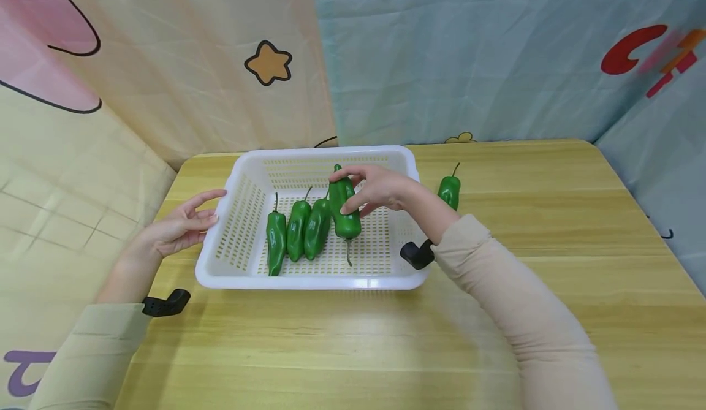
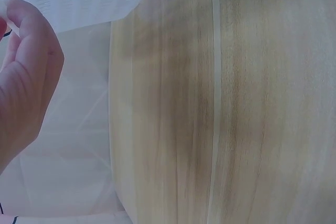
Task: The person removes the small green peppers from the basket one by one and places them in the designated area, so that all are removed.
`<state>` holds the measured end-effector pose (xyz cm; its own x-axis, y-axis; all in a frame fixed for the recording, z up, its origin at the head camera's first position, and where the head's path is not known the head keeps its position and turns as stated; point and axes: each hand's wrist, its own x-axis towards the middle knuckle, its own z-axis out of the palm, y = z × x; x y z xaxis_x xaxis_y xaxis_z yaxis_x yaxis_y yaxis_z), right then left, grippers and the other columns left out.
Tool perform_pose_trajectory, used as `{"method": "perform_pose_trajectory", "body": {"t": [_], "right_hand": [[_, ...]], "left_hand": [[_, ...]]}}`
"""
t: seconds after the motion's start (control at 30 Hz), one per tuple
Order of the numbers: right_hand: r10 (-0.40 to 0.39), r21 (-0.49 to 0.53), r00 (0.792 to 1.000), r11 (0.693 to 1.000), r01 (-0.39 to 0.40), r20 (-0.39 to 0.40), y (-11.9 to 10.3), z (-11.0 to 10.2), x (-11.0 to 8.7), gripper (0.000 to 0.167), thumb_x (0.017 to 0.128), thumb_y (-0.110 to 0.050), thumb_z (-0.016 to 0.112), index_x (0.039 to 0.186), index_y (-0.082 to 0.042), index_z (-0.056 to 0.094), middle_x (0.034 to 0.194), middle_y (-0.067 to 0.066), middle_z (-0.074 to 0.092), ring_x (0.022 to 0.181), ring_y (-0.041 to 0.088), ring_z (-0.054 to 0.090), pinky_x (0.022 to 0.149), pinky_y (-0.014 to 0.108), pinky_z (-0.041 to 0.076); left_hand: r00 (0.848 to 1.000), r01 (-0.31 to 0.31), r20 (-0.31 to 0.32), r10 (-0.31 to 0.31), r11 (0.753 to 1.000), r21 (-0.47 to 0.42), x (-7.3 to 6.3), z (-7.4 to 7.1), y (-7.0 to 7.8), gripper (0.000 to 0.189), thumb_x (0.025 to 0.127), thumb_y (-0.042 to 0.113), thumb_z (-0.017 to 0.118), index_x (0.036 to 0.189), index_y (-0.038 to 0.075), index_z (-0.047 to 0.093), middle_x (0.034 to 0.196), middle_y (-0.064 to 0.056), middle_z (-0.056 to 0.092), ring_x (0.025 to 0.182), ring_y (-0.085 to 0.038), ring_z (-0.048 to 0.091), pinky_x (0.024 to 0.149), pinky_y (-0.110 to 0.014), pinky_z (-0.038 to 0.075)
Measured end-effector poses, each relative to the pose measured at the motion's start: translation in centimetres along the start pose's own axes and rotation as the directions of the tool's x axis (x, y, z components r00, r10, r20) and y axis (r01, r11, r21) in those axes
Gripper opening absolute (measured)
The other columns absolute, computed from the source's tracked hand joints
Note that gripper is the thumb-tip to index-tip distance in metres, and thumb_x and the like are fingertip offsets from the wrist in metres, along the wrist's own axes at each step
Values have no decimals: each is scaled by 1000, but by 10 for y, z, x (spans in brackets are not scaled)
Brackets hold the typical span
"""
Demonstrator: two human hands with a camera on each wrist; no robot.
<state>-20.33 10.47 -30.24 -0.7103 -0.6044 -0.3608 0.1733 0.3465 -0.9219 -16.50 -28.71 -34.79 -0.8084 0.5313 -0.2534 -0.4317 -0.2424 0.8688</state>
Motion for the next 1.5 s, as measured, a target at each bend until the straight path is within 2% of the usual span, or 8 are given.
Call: {"method": "perform_pose_trajectory", "body": {"t": [0.4, 0.63, 0.8, 1.1, 1.33, 1.5], "right_hand": [[-32, 13, 999, 999, 33, -37, -3, -18, -19, 65, 78, 9, 67, 136, -6, 41, 125, 20, 36, 87, 28, 63, 76, 46, 55], [-31, -27, 998, 999, 29, -58, 1, -35, -32, 64, 80, 4, 68, 137, -6, 40, 127, 20, 35, 93, 27, 62, 77, 47, 54], [-42, -35, 996, 999, 39, -74, 3, -46, -41, 66, 80, 4, 67, 138, -5, 38, 127, 21, 34, 93, 27, 62, 77, 43, 55], [-44, -5, 995, 999, 44, -89, 12, -63, -56, 67, 81, 3, 67, 139, -3, 35, 128, 20, 31, 91, 25, 62, 76, 42, 55], [-33, 2, 994, 999, 33, -107, 18, -73, -67, 65, 82, 3, 67, 139, -4, 35, 128, 19, 30, 96, 25, 62, 75, 42, 55], [-60, -8, 993, 998, 60, -106, 24, -81, -81, 63, 82, 2, 67, 137, -7, 39, 126, 19, 30, 96, 24, 62, 74, 43, 55]], "left_hand": [[1000, -9, 23, 9, 1000, -15, 0, -1, -1, 44, 93, -11, 45, 128, 16, 39, 102, -12, 64, 92, -24, 65, 76, -34, 56], [1000, -5, 24, 5, 1000, -15, 0, -1, 0, 44, 93, -10, 45, 128, 16, 40, 102, -12, 64, 92, -24, 65, 75, -33, 56], [1000, -10, 28, 10, 1000, -15, -1, -2, 0, 44, 93, -11, 45, 127, 16, 41, 103, -12, 64, 92, -24, 64, 75, -34, 56], [1000, 4, -1, -4, 1000, 16, 0, 1, 1, 44, 93, -10, 46, 126, 18, 43, 103, -11, 64, 91, -23, 65, 75, -34, 56], [1000, 3, -22, -2, 1000, 23, -1, 2, 2, 44, 92, -10, 47, 125, 18, 43, 100, -11, 65, 90, -23, 65, 74, -33, 56], [999, 16, -42, -14, 998, 59, -1, 3, 3, 43, 92, -9, 47, 125, 19, 44, 100, -10, 65, 89, -22, 65, 74, -33, 56]]}}
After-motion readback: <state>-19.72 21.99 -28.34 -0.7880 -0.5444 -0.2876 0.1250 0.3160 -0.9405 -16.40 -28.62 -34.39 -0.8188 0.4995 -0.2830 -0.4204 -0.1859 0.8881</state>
